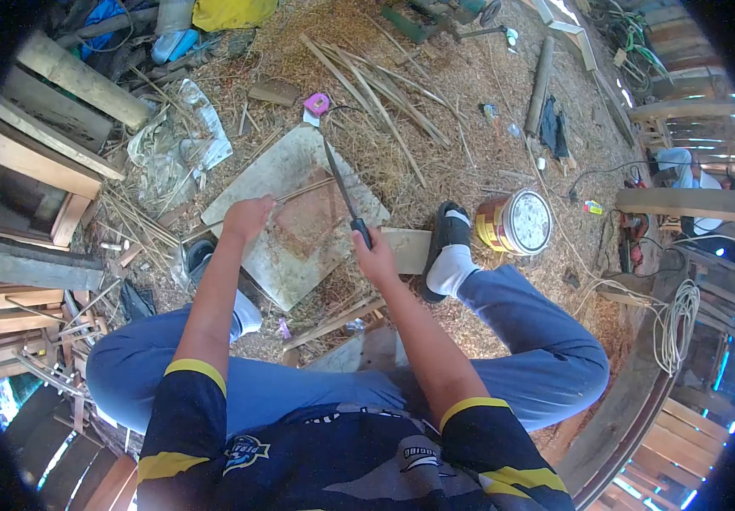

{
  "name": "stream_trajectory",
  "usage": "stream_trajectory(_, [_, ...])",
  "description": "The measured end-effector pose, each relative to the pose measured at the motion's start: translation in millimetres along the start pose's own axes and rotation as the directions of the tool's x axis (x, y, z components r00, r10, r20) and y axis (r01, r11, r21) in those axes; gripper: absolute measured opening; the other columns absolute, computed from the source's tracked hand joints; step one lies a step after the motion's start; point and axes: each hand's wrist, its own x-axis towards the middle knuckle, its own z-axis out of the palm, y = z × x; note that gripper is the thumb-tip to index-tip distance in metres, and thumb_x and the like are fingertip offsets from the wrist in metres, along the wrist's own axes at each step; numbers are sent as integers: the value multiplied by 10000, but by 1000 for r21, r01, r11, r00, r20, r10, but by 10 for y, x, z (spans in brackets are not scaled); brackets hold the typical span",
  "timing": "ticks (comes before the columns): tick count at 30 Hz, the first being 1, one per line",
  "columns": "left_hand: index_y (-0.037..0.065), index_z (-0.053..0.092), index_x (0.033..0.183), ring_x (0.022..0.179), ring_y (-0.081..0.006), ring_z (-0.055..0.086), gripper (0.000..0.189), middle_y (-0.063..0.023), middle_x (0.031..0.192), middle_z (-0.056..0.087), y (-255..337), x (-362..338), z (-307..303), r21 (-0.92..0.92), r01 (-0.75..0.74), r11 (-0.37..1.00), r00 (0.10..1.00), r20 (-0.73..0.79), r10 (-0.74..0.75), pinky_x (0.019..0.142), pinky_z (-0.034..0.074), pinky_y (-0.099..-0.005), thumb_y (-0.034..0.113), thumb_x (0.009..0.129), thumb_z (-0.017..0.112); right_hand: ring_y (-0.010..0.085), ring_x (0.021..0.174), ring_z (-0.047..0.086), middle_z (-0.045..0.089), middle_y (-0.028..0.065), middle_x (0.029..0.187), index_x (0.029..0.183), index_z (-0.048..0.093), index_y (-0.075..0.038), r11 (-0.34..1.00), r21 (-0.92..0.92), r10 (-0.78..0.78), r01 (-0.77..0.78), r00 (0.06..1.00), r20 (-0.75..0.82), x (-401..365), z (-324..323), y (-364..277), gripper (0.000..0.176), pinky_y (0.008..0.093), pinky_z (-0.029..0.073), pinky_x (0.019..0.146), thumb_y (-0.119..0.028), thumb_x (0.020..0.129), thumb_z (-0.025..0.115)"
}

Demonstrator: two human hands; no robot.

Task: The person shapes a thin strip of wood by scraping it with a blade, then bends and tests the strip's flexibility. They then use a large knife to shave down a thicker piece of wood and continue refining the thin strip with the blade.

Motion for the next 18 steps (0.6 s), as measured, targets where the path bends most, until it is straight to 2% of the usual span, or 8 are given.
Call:
stream_trajectory(1, [131,630,1099,915,-412,723,222,-178,959,752,-16,8,53,-1,0,1000,1000,-5,0,776,565,-549,311,1053,509,112,613,531,583,-7,729,1187,682,7,999,-36,-42,41,998,-35,36,39,35,429,319,458,577,-393,1034,672])
stream_trajectory(4, [142,634,1112,916,-415,722,210,-180,954,750,-38,12,140,-13,3,1000,1000,-24,-3,776,563,-547,303,1046,517,118,684,521,594,-5,754,1185,692,10,998,-17,66,-66,998,5,248,129,-124,429,331,457,642,-391,1034,670])
stream_trajectory(7, [146,638,1113,911,-422,721,208,-187,949,747,-19,-17,110,-32,20,999,999,-38,-21,774,559,-554,303,1045,519,115,675,522,592,-8,766,1208,693,1,997,-70,37,-36,999,20,372,172,-169,429,327,456,628,-391,1037,666])
stream_trajectory(10, [139,637,1095,900,-429,719,214,-195,937,742,49,-24,-25,-36,36,999,999,-30,-37,767,556,-562,311,1048,519,110,690,533,598,-3,777,1218,693,-5,1000,-20,20,-20,1000,-1,214,109,-32,434,329,461,639,-396,1032,673])
stream_trajectory(13, [131,635,1076,890,-434,718,217,-198,928,740,49,-23,-18,-33,23,999,999,-27,-23,762,556,-566,314,1050,521,107,718,546,597,8,772,1226,698,-19,991,100,85,-89,996,38,-113,-39,115,432,330,462,653,-403,1029,674])
stream_trajectory(16, [129,634,1072,885,-434,717,209,-198,921,739,22,-5,40,-24,12,1000,999,-31,-13,760,557,-565,306,1050,525,106,711,546,600,9,771,1182,700,-19,991,-91,-99,93,993,-69,-92,4,124,405,332,467,647,-393,1026,684])
stream_trajectory(18, [130,634,1072,883,-433,717,203,-197,914,737,8,-16,82,-18,18,1000,999,-32,-18,758,558,-563,301,1049,527,118,689,542,616,6,780,1136,694,-11,991,-134,-33,28,999,-35,119,57,68,388,335,468,641,-383,1027,688])
